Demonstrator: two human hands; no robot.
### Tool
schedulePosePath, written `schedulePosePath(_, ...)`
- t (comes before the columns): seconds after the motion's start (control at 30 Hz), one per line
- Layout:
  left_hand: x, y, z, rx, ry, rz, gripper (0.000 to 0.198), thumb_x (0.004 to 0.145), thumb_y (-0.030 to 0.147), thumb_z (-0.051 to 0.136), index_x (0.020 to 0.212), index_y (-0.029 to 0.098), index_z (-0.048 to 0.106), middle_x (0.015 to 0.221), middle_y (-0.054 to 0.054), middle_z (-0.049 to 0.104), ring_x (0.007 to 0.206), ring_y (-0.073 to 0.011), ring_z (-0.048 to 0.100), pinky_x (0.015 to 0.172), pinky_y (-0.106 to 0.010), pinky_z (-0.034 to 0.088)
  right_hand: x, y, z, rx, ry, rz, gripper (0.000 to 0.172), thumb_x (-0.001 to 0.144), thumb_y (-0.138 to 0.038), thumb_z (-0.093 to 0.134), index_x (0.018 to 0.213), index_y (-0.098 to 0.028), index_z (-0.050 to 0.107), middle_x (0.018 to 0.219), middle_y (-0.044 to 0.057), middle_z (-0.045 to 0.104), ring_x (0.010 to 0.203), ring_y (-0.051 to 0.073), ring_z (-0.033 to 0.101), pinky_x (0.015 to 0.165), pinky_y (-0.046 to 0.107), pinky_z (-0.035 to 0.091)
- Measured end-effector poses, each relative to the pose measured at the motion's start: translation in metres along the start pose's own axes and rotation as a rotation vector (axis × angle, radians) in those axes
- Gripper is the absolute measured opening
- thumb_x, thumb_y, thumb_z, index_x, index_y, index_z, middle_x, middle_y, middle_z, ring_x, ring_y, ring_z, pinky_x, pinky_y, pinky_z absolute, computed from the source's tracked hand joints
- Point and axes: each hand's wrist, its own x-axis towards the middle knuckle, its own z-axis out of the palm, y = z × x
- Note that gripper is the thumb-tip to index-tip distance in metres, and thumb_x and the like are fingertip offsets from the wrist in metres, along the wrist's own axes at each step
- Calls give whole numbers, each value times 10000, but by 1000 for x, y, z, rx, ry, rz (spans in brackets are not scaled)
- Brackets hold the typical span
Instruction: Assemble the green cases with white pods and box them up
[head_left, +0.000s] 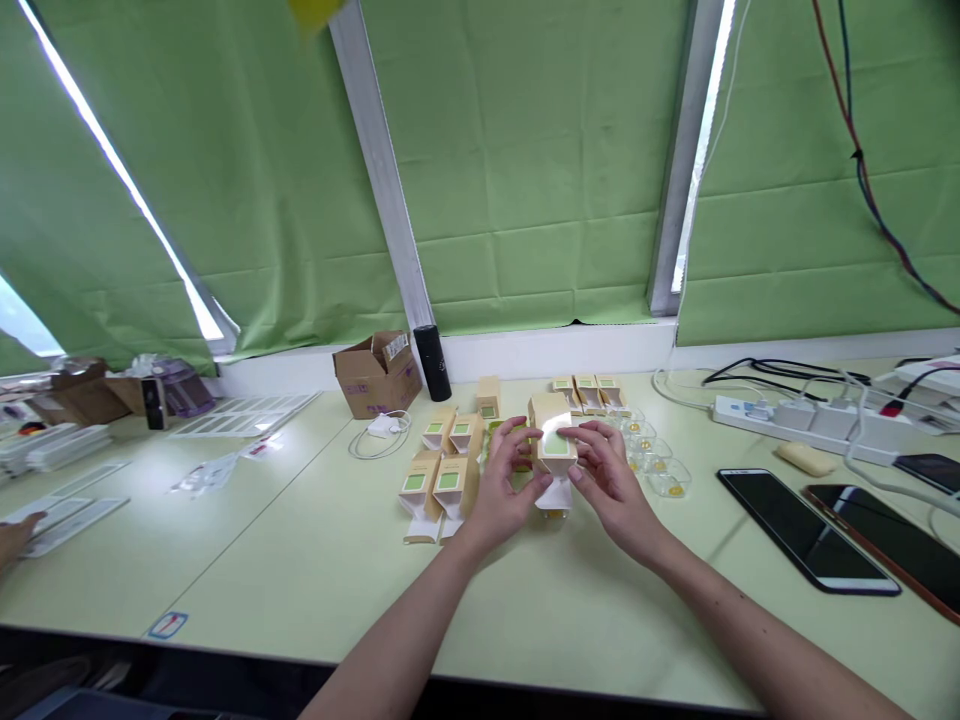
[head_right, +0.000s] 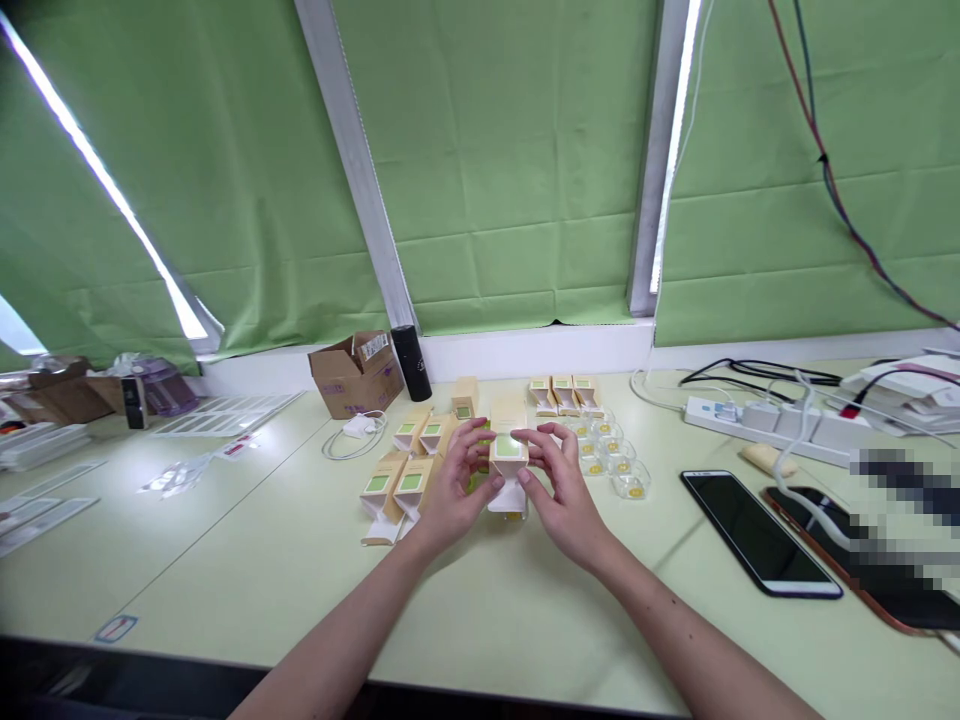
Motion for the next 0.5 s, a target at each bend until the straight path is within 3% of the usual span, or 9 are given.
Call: schedulePosePath(0.5,2,-7,4,-146,77,-32,379,877,258,775,1237,246,657,1471,-128,443,944,-163,693,897,-381,597,-3,4,-2,7,-47,3,394,1030,-344,547,1420,-380,585,1440,103,374,1108,237,681,1017,484,612)
